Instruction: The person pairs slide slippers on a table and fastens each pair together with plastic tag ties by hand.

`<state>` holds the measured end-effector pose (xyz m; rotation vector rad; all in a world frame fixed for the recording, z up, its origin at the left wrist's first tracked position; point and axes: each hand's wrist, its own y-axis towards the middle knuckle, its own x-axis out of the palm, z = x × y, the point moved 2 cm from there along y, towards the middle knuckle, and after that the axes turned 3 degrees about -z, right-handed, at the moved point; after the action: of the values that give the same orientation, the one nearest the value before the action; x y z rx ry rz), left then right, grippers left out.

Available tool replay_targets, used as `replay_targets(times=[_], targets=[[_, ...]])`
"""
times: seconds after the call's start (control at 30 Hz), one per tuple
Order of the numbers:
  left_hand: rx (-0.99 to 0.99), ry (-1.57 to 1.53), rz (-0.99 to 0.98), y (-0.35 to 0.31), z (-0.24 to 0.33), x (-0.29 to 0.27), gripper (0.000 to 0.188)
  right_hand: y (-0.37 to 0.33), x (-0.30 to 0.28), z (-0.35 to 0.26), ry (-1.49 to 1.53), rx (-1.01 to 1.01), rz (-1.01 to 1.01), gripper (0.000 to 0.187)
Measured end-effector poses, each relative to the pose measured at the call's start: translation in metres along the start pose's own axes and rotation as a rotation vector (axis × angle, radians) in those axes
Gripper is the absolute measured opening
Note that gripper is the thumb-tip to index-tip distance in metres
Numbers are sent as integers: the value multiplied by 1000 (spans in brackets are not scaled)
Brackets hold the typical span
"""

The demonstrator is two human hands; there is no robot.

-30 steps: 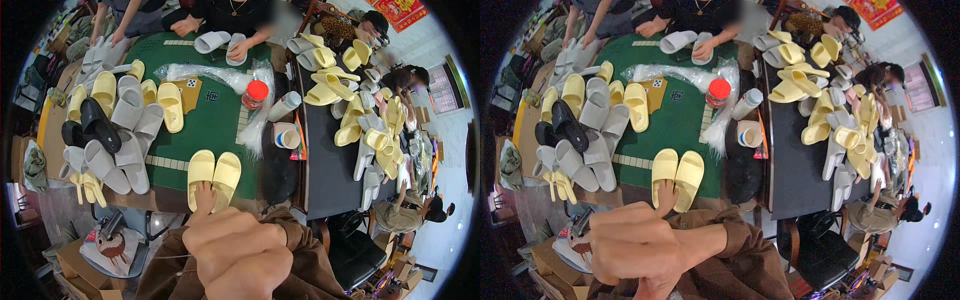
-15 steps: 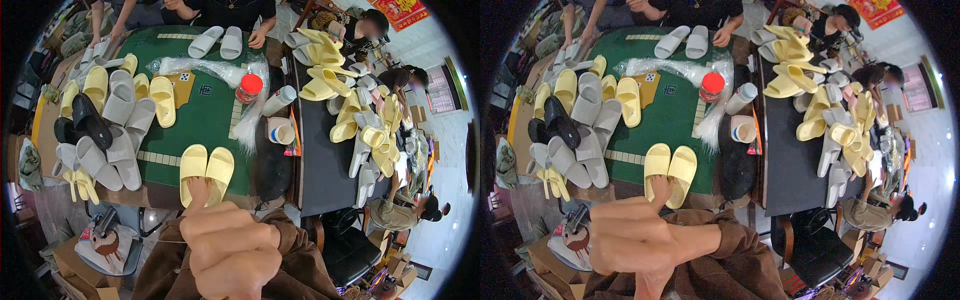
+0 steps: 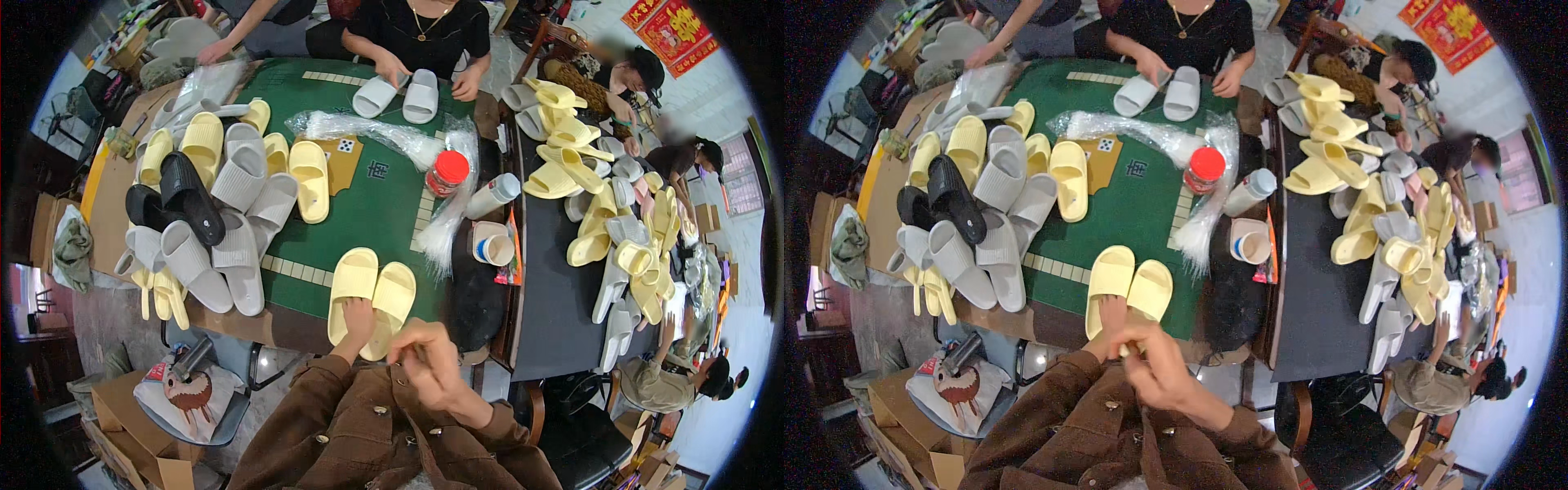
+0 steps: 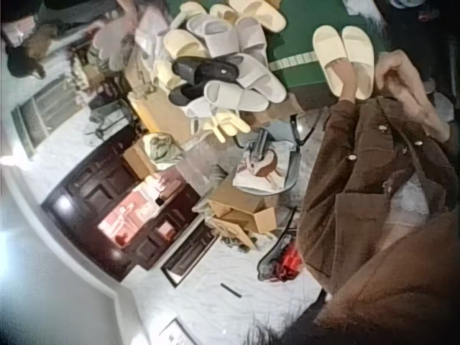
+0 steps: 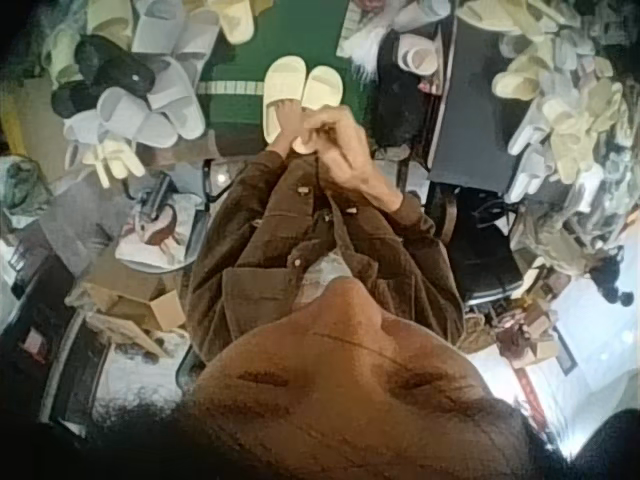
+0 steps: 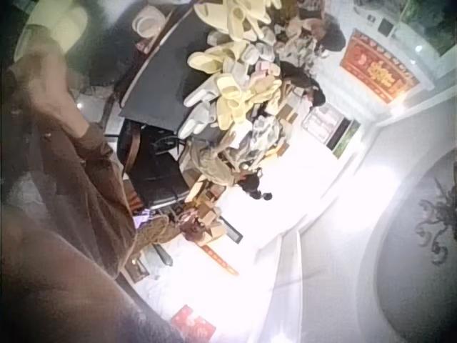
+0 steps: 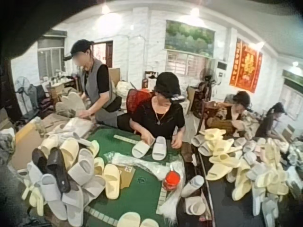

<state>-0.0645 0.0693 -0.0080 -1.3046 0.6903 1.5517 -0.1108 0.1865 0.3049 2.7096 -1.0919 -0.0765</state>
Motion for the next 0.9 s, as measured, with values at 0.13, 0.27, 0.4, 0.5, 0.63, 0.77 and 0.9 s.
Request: replay_targets(times=[0.13,0.27,0.4,0.5,0.63,0.77,0.9], targets=[[70,-141,4,-3,-8,-9,18,-30,-16,25,-28,282,72,21],[167,-276,37,-4,-11,-13,21,-51,-22,34,160,285,160,23],[109,-286,40,-4,-4,-21,16,-49,-25,24,231,329,205,23],[35,-427,127,0,-6,-29,16,-66,-41,32,379,323,338,16],[-98,-517,150,7,-15,-69,17,-102,-89,37,488,129,553,4],[-167,-499,297,33,-49,-138,15,-128,-126,30,553,13,662,5],[-249,-333,554,69,-105,-235,14,-132,-129,37,417,98,722,4]])
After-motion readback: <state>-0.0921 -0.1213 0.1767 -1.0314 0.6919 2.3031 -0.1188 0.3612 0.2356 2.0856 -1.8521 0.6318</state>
